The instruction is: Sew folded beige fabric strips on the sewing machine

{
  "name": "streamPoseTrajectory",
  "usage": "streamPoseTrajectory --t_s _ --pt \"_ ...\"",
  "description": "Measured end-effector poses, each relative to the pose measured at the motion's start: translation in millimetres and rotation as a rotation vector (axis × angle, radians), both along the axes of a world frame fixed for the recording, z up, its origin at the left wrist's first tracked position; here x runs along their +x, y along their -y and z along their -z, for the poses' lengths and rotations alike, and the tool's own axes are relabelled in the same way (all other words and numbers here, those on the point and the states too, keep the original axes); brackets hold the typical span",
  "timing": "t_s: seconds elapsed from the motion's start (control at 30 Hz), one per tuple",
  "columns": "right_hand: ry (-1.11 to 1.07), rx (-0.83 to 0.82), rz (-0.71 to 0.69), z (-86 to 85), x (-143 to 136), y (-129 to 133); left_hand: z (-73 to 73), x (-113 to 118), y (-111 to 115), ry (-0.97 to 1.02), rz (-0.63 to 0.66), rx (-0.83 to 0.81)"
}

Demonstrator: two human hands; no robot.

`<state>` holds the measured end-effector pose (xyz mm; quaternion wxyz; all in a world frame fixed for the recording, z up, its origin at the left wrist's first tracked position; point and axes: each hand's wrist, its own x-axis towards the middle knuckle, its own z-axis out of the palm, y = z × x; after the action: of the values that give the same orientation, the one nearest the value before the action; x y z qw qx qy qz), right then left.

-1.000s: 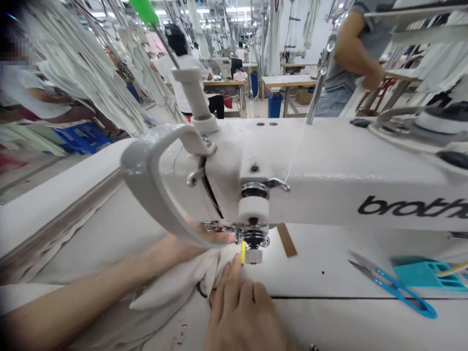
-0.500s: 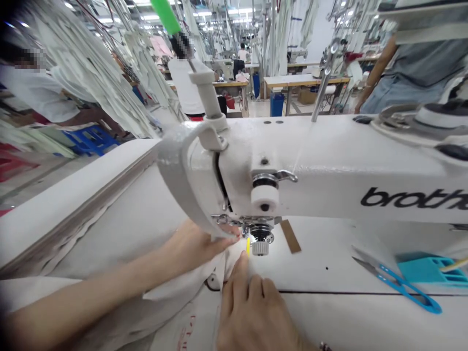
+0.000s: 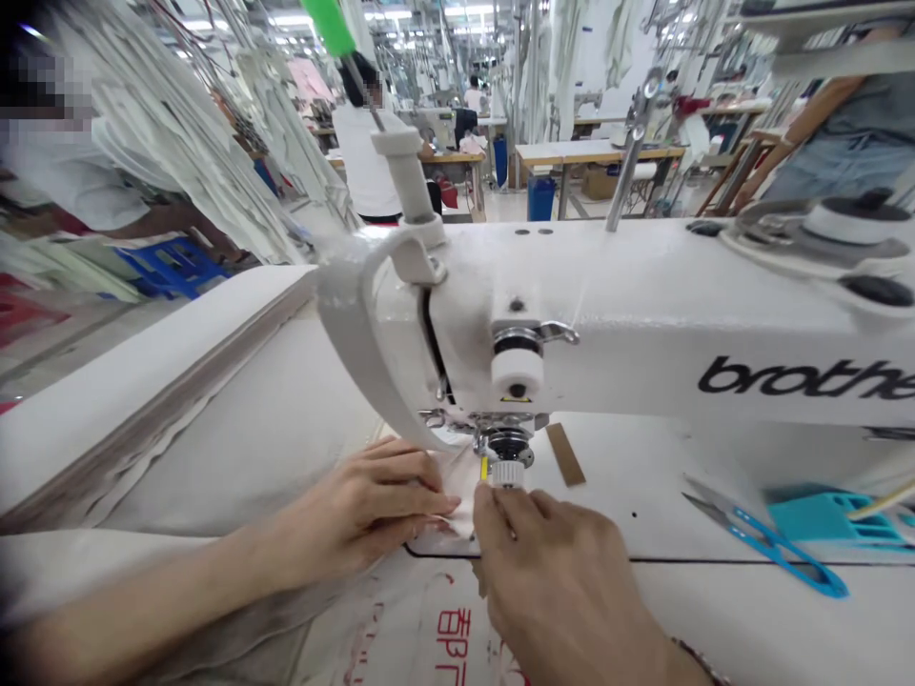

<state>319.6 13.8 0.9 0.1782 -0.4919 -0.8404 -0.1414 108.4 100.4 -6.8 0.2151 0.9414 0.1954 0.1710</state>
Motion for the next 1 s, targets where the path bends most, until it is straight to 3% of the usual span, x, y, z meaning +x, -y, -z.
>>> streamPoseTrajectory --t_s 0.1,0.2,0.37,0.6,0.9,1.0 --pt "-0.002 0.037 -0.06 -6.9 1 7 -3.9 3 -1 -0.035 -0.003 -0.102" --pt "0.029 -0.054 -0.14 1.5 -7 16 -3.6 8 -3 -0.037 -0.043 -0.114" --pt "0.101 0.015 -0.034 23.5 -21 21 0.9 14 -3 -0.03 -0.096 -0.152" --pt "0.136 0.091 -0.024 26.2 -26 33 0.3 10 2 -0.015 -0.063 0.038" --pt "0.101 0.052 -0.027 27.9 -30 27 2.4 12 1 -0.017 -0.079 0.009" --pt "0.169 0.072 -0.042 30.2 -30 30 1.5 9 3 0.015 -0.043 0.087"
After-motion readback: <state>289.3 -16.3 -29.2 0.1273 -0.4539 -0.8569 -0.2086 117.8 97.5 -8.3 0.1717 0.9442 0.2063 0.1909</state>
